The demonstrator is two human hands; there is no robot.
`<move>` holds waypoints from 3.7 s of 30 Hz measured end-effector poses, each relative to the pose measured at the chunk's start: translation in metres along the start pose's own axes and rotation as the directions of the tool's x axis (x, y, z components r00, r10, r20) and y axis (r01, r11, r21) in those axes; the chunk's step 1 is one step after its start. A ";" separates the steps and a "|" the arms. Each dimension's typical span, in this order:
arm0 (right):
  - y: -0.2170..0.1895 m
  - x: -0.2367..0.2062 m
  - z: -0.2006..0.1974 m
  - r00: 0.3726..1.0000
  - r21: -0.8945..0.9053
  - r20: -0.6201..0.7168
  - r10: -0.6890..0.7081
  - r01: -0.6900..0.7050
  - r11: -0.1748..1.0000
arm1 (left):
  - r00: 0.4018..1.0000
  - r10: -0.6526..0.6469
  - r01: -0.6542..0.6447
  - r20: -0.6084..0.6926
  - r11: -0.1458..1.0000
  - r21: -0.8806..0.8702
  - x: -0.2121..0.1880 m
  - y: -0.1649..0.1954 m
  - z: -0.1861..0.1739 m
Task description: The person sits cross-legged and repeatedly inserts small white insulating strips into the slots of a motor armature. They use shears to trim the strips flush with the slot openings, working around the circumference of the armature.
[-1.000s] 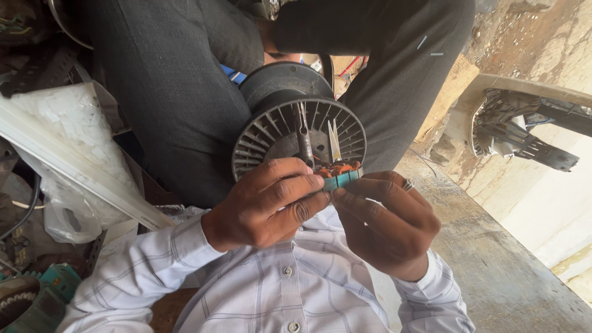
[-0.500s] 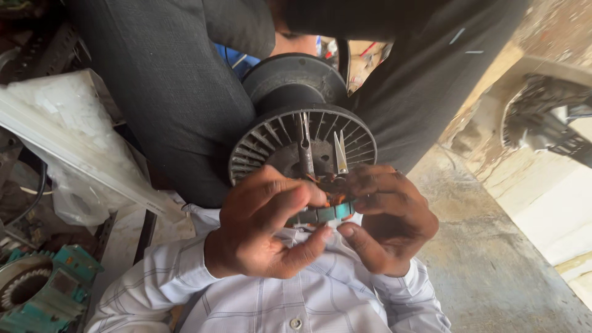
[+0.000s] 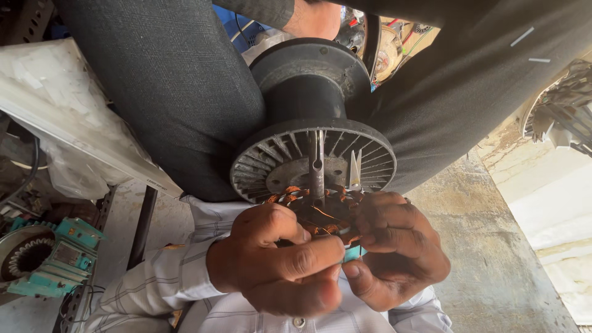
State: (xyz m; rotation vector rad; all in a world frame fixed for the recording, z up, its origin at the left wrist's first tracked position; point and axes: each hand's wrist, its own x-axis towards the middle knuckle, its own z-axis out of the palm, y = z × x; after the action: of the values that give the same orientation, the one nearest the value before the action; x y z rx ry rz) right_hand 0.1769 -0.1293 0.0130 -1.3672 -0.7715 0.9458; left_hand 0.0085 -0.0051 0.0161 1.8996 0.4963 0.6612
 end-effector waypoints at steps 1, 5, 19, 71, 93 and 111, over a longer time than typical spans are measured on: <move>0.000 0.000 -0.001 1.000 -0.014 0.013 0.001 -0.001 1.000 | 0.998 0.004 -0.003 0.068 1.000 -0.014 0.000 0.000 -0.003; 0.001 -0.004 0.005 0.998 -0.048 -0.027 -0.048 0.046 0.998 | 0.989 -0.058 0.058 0.138 0.998 0.003 0.001 0.007 -0.006; -0.012 -0.021 0.014 0.955 0.008 -0.278 0.098 -0.100 0.995 | 0.999 0.016 -0.011 0.035 0.989 -0.147 -0.010 0.000 -0.006; -0.012 -0.154 -0.010 0.975 -0.446 0.180 -0.128 0.197 0.873 | 0.878 -0.474 0.272 -0.062 0.603 -0.750 -0.100 0.080 0.053; -0.034 -0.145 0.000 0.964 -0.350 0.265 -0.012 0.107 0.931 | 0.918 -0.370 0.176 -0.140 0.699 -0.693 -0.094 0.088 0.046; -0.028 -0.154 -0.008 0.974 -0.299 0.227 0.005 0.065 0.952 | 0.908 -0.412 0.242 -0.077 0.666 -0.705 -0.093 0.086 0.039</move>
State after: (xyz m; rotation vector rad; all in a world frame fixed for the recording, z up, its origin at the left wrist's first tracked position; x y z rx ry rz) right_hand 0.1193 -0.2692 0.0525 -1.5244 -1.1466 0.9982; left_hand -0.0337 -0.1220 0.0615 0.9920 0.6222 0.6996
